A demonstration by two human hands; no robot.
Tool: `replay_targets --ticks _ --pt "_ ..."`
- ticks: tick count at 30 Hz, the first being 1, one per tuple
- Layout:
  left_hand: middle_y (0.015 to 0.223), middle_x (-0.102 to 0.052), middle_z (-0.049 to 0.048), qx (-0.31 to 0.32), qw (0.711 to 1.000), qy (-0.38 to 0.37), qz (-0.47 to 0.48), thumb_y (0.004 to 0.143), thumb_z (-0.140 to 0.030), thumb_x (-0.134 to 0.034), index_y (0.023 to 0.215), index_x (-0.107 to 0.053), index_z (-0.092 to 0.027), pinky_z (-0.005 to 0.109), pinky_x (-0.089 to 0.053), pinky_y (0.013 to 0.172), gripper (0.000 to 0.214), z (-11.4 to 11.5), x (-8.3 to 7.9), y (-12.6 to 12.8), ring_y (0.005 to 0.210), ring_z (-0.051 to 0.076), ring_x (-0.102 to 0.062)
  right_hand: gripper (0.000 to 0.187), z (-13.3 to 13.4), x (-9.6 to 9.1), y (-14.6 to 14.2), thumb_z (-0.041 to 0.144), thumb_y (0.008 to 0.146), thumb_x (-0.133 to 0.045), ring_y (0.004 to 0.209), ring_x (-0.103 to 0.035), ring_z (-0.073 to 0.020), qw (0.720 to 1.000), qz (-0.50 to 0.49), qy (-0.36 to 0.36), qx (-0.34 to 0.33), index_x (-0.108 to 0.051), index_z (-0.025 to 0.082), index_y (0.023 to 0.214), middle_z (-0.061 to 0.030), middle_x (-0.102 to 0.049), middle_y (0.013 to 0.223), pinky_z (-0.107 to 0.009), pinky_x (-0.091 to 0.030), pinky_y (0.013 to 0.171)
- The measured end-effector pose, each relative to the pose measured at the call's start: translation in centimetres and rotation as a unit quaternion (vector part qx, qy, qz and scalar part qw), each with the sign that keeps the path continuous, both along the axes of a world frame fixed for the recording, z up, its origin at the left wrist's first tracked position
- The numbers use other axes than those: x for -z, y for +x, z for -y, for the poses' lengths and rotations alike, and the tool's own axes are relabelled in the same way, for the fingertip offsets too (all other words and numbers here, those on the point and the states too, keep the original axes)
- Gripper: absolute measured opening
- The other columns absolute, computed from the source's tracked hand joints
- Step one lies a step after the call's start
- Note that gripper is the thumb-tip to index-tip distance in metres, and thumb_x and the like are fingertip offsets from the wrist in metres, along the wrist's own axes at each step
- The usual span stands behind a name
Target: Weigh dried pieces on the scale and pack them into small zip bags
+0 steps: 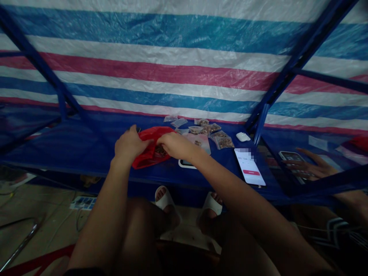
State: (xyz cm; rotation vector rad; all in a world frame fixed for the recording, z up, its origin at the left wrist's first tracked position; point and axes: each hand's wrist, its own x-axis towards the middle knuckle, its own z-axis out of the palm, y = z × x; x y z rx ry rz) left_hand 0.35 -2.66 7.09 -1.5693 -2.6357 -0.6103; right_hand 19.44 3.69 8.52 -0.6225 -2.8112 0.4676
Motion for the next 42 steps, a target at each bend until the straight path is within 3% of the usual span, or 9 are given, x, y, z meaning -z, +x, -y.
replay_targets --ticks 2,4,8,12,18,25,32,38,42 --pt "0.128 -0.080 0.0234 0.035 0.996 -0.077 0.008 0.096 -0.048 -0.069 0.132 -0.075 -0.020 0.056 -0.062 0.101 0.046 -0.6 0.1 -0.8 0.119 0.046 -0.077 0.037 -0.3 0.2 -0.9 -0.003 0.097 -0.059 0.114 -0.078 -0.0246 0.998 0.052 0.012 0.019 -0.084 0.013 0.119 -0.0178 -0.084 0.129 -0.030 -0.053 0.097" --pt "0.118 -0.083 0.0215 0.078 0.994 -0.077 -0.014 0.100 -0.037 -0.059 0.116 -0.080 -0.020 0.051 -0.062 0.099 0.030 -1.1 -0.4 -1.2 0.113 0.042 -0.080 0.036 -0.7 0.4 -1.4 -0.001 0.097 -0.061 0.114 -0.079 -0.0261 0.994 0.101 0.018 0.048 -0.083 0.011 0.122 -0.0211 -0.083 0.130 -0.030 -0.055 0.093" --pt "0.118 -0.085 0.0171 0.121 0.992 -0.014 -0.043 0.097 -0.024 -0.057 0.115 -0.081 -0.021 0.044 -0.061 0.100 0.030 -2.1 -3.2 -0.5 0.113 0.036 -0.079 0.034 -1.1 0.6 -1.3 0.011 0.103 -0.063 0.114 -0.081 -0.0302 0.981 0.177 0.000 0.075 -0.081 0.008 0.131 -0.0237 -0.082 0.132 -0.032 -0.056 0.087" --pt "0.124 -0.084 0.0136 0.131 0.989 0.021 -0.065 0.093 -0.020 -0.059 0.122 -0.082 -0.025 0.046 -0.060 0.103 0.038 -2.9 -5.4 0.7 0.117 0.036 -0.078 0.035 -1.6 0.7 -1.1 0.018 0.103 -0.066 0.117 -0.081 -0.0301 0.981 0.175 -0.001 0.078 -0.080 0.009 0.134 -0.0225 -0.082 0.134 -0.031 -0.056 0.086" --pt "0.127 -0.083 0.0191 0.100 0.991 -0.070 -0.058 0.099 -0.030 -0.061 0.125 -0.082 -0.023 0.051 -0.062 0.101 0.034 -2.8 -3.7 0.9 0.117 0.041 -0.079 0.036 -2.3 1.2 -2.2 0.017 0.099 -0.073 0.116 -0.080 -0.0285 0.986 0.156 -0.021 0.054 -0.079 0.008 0.133 -0.0207 -0.082 0.135 -0.028 -0.055 0.084" --pt "0.126 -0.083 0.0184 0.081 0.996 0.014 -0.023 0.099 -0.025 -0.060 0.130 -0.081 -0.024 0.055 -0.062 0.102 0.038 -2.5 -3.5 0.3 0.117 0.041 -0.079 0.037 -2.7 0.5 -3.0 0.006 0.096 -0.072 0.111 -0.081 -0.0238 0.983 0.181 -0.035 0.014 -0.084 0.012 0.131 -0.0159 -0.084 0.132 -0.026 -0.053 0.081" --pt "0.128 -0.082 0.0213 0.087 0.996 -0.005 -0.009 0.097 -0.023 -0.062 0.133 -0.080 -0.021 0.061 -0.063 0.102 0.040 -2.5 -2.2 0.2 0.116 0.044 -0.079 0.030 -2.4 -0.5 -2.6 0.003 0.094 -0.068 0.094 -0.079 -0.0209 0.985 0.168 -0.016 0.041 -0.088 0.010 0.115 -0.0175 -0.087 0.116 -0.026 -0.052 0.080" --pt "0.126 -0.082 0.0225 0.089 0.996 0.000 -0.006 0.100 -0.026 -0.060 0.129 -0.081 -0.020 0.063 -0.062 0.101 0.036 -2.2 -1.8 0.4 0.114 0.045 -0.079 0.026 -3.5 -0.8 -2.5 0.008 0.097 -0.067 0.088 -0.075 -0.0219 0.984 0.171 0.024 0.050 -0.087 0.005 0.114 -0.0222 -0.086 0.115 -0.030 -0.046 0.073" --pt "0.134 -0.079 0.0223 0.086 0.996 -0.005 0.004 0.100 -0.030 -0.061 0.138 -0.075 -0.019 0.061 -0.062 0.106 0.042 -1.9 -1.8 0.6 0.121 0.044 -0.077 0.026 -4.5 -1.1 -2.1 0.014 0.101 -0.066 0.084 -0.071 -0.0185 0.989 0.148 0.011 0.027 -0.087 0.008 0.115 -0.0170 -0.087 0.111 -0.029 -0.045 0.075"
